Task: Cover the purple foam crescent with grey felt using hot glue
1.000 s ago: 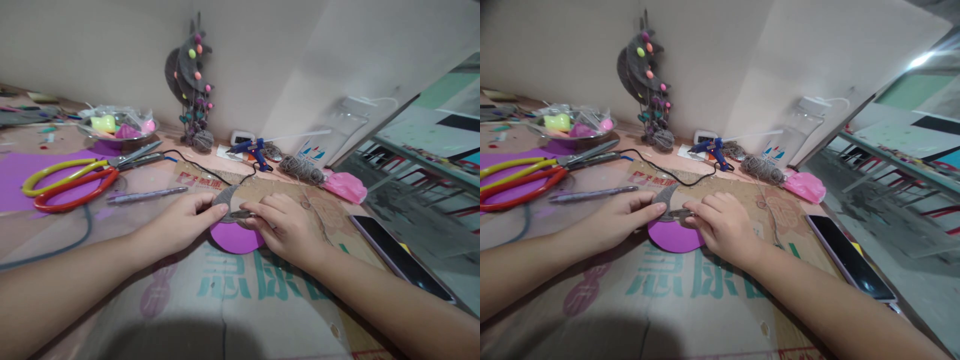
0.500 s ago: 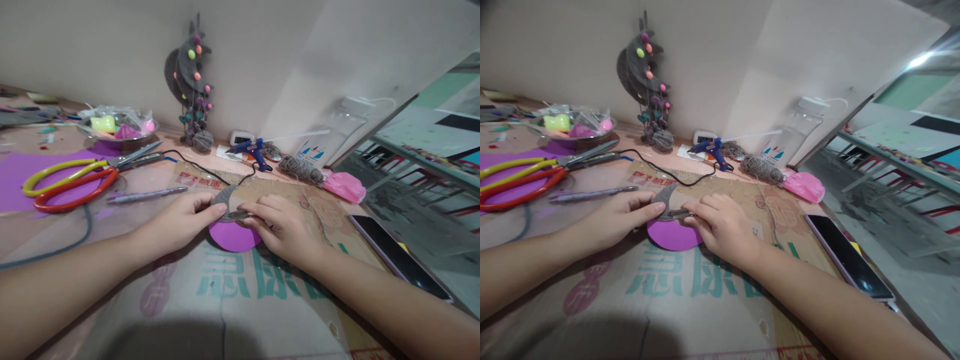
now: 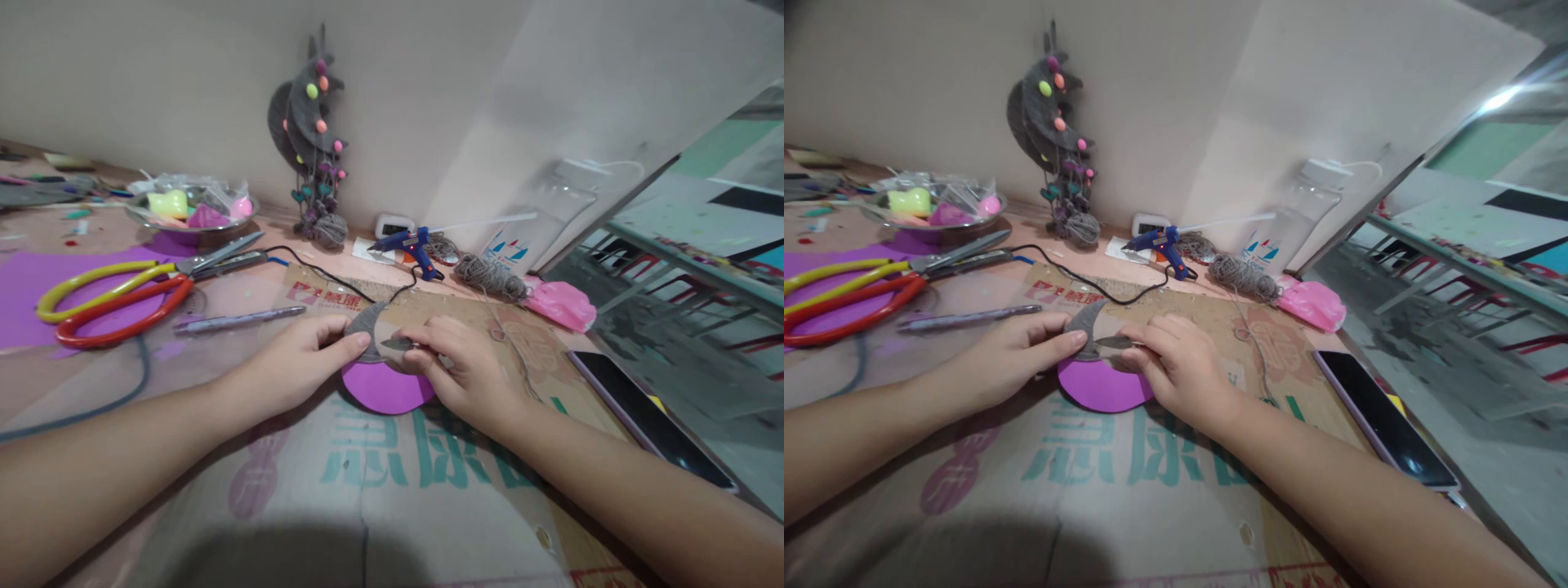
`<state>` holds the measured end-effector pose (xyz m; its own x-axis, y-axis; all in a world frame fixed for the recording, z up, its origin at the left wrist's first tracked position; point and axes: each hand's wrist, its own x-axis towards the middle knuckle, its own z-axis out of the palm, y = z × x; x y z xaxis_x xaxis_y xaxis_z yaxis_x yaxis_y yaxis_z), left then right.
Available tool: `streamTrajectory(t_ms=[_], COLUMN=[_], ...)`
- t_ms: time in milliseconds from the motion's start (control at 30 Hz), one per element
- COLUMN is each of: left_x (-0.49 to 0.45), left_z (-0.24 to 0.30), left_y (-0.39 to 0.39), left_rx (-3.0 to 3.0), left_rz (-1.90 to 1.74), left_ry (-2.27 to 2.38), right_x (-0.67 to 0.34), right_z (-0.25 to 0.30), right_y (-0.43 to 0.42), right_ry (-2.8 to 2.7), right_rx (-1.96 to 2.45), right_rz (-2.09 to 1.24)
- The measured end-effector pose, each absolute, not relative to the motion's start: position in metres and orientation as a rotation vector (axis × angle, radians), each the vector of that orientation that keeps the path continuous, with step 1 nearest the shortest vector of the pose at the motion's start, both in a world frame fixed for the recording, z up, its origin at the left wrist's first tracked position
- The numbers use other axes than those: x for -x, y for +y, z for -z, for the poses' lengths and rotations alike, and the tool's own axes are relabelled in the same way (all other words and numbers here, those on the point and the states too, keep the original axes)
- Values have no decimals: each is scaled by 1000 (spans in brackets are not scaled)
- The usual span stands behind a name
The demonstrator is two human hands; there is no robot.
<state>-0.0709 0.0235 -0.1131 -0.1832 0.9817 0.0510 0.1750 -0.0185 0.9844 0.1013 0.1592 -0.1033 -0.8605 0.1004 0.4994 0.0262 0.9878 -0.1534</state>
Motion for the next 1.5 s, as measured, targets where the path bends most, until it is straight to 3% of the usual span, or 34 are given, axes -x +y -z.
streamTrajectory(t_ms=[1167, 1500], left_x=[72, 71], left_z=[113, 113], left_y=[25, 24], left_rx=[-1248, -1240], left_rz=[-1297, -1334], left_ry=[1389, 1401], right_x=[-102, -103], right_z=[103, 107], right_y=[159, 164], right_ry=[-2671, -2606], right_rx=[65, 102], right_rz=[-130, -245])
